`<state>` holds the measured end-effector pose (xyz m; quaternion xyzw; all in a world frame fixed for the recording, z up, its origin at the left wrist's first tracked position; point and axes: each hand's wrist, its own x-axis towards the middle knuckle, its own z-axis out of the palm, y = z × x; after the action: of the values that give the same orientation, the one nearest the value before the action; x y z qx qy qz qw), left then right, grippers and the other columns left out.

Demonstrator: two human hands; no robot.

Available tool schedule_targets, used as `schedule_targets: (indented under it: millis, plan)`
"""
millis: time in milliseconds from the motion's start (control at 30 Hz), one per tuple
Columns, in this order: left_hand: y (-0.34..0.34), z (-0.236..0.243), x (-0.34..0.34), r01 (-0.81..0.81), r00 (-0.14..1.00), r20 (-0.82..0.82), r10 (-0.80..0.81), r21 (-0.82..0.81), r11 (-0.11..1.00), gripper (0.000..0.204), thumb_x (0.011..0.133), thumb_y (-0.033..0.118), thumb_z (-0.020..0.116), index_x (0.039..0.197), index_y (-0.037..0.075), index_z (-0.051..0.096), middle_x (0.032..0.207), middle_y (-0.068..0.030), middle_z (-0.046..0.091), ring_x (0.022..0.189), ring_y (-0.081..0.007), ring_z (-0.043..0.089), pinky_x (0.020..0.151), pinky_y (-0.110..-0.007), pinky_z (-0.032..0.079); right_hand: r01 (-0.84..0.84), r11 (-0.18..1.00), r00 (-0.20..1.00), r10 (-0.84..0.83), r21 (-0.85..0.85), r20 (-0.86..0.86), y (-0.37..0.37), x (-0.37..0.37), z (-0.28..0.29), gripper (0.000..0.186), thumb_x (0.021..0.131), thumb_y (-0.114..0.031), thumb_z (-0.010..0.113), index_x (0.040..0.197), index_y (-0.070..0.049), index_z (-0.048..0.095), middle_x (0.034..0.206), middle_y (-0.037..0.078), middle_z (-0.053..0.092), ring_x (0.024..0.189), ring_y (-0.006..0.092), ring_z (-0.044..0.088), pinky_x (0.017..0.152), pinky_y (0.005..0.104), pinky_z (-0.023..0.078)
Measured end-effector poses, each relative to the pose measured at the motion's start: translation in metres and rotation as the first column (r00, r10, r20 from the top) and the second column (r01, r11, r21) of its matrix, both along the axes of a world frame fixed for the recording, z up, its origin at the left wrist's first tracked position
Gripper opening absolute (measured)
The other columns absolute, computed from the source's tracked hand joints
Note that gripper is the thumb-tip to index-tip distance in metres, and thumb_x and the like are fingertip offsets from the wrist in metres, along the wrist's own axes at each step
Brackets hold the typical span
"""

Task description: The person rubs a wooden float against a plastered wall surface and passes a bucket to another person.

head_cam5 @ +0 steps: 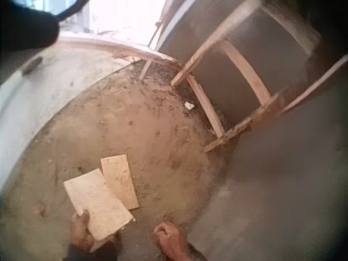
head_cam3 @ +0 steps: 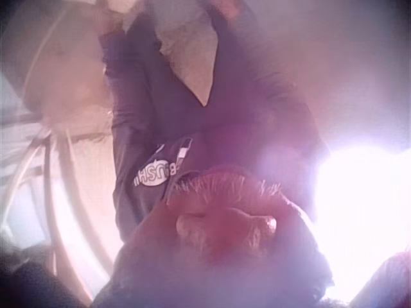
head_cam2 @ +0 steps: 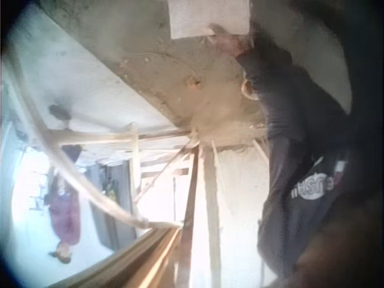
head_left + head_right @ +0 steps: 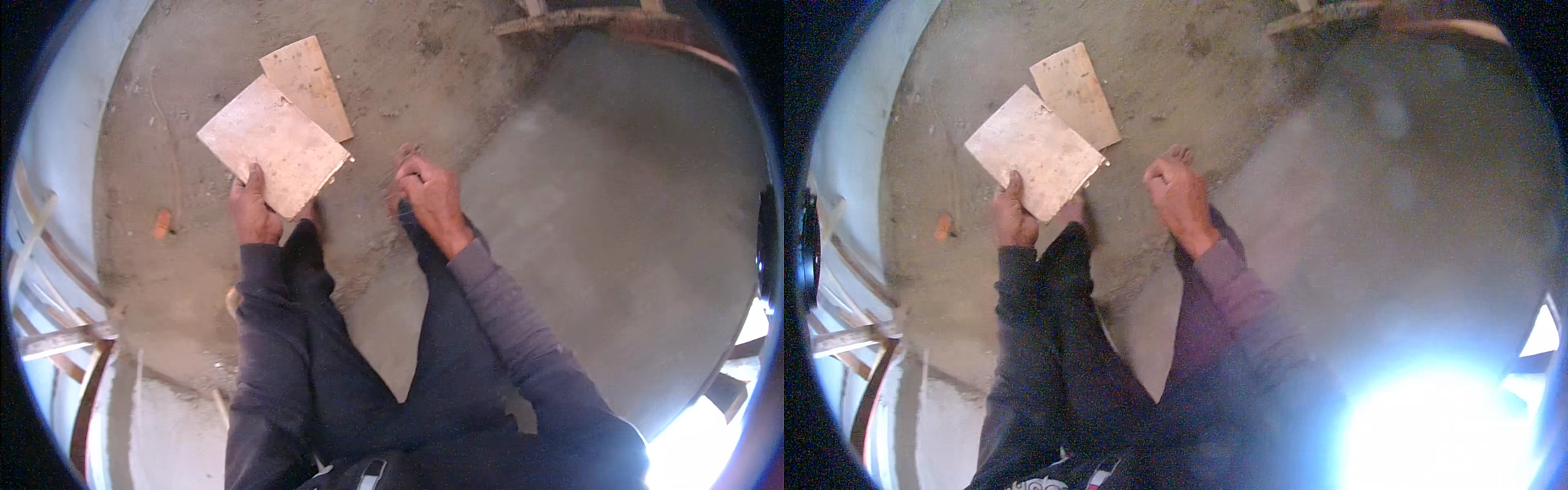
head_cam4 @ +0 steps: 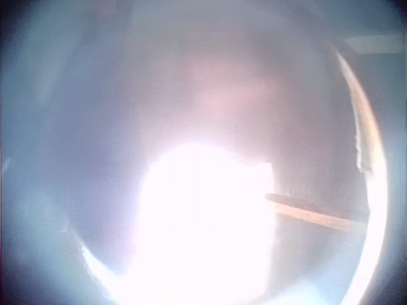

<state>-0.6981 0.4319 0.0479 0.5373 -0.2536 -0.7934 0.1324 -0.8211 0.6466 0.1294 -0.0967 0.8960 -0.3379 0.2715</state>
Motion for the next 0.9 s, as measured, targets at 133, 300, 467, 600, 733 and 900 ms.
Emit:
schedule_targets:
  millis: [133,300,467,600,733,900]
  plan:
    - [-0.006,0.005,0.004,0.060,0.997,-0.045,-0.059,0.023,0.998,0.035,0.093,0.010,0.049,0.122,-0.007,0.040,0.118,-0.0180,0.053,0.105,-0.0282,0.057,0.088,-0.040,0.049,0.029,0.999,0.999,-0.030,-0.030,-0.043,0.016,-0.005,-0.012,0.008,0.076,-0.009,0.054,0.072,-0.004,0.058,0.073,0.014,0.060,0.069,0.0326,0.059,0.062,0.0385,0.046]
    - [-0.023,0.008,0.004,0.223,0.973,-0.037,-0.227,-0.084,0.971,0.035,0.094,0.013,0.047,0.123,-0.007,0.040,0.121,-0.0170,0.052,0.109,-0.0270,0.055,0.093,-0.040,0.047,-0.020,0.997,0.984,0.008,-0.069,-0.176,0.023,-0.009,-0.031,0.009,0.074,-0.010,0.054,0.070,-0.003,0.056,0.070,0.013,0.057,0.068,0.0272,0.057,0.073,0.0375,0.044]
    - [-0.026,0.002,0.007,0.214,0.977,-0.012,-0.215,-0.056,0.975,0.035,0.094,0.012,0.047,0.126,-0.002,0.040,0.122,-0.0140,0.052,0.109,-0.0259,0.054,0.094,-0.040,0.046,0.013,0.998,0.989,-0.022,-0.061,-0.147,0.040,-0.007,-0.030,0.009,0.075,-0.015,0.055,0.072,-0.006,0.057,0.078,0.019,0.056,0.087,0.0405,0.049,0.089,0.0501,0.034]
    - [-0.033,-0.003,0.010,0.232,0.973,0.001,-0.232,-0.074,0.970,0.035,0.093,0.010,0.048,0.126,-0.001,0.040,0.119,-0.0133,0.053,0.109,-0.0264,0.054,0.093,-0.042,0.047,0.073,0.992,0.981,-0.090,-0.103,-0.171,0.042,-0.012,-0.026,0.010,0.076,-0.015,0.055,0.073,-0.006,0.058,0.076,0.020,0.056,0.081,0.0391,0.051,0.079,0.0473,0.037]
    - [-0.027,-0.004,0.001,0.275,0.961,0.008,-0.276,-0.110,0.955,0.039,0.094,0.017,0.047,0.127,-0.002,0.039,0.123,-0.0146,0.052,0.112,-0.0279,0.052,0.097,-0.043,0.043,0.104,0.981,0.949,-0.147,-0.165,-0.279,0.047,-0.022,-0.023,0.014,0.077,-0.014,0.053,0.073,-0.002,0.058,0.070,0.018,0.059,0.064,0.0352,0.058,0.058,0.0417,0.043]
    - [-0.043,-0.010,0.019,0.280,0.960,0.045,-0.276,-0.150,0.948,0.043,0.095,0.019,0.046,0.131,-0.001,0.035,0.130,-0.0158,0.047,0.116,-0.0306,0.049,0.099,-0.046,0.041,0.218,0.956,0.971,-0.192,-0.195,0.141,0.049,-0.021,-0.024,0.016,0.076,-0.024,0.050,0.073,-0.014,0.061,0.069,0.006,0.063,0.089,0.0304,0.054,0.103,0.0478,0.025]
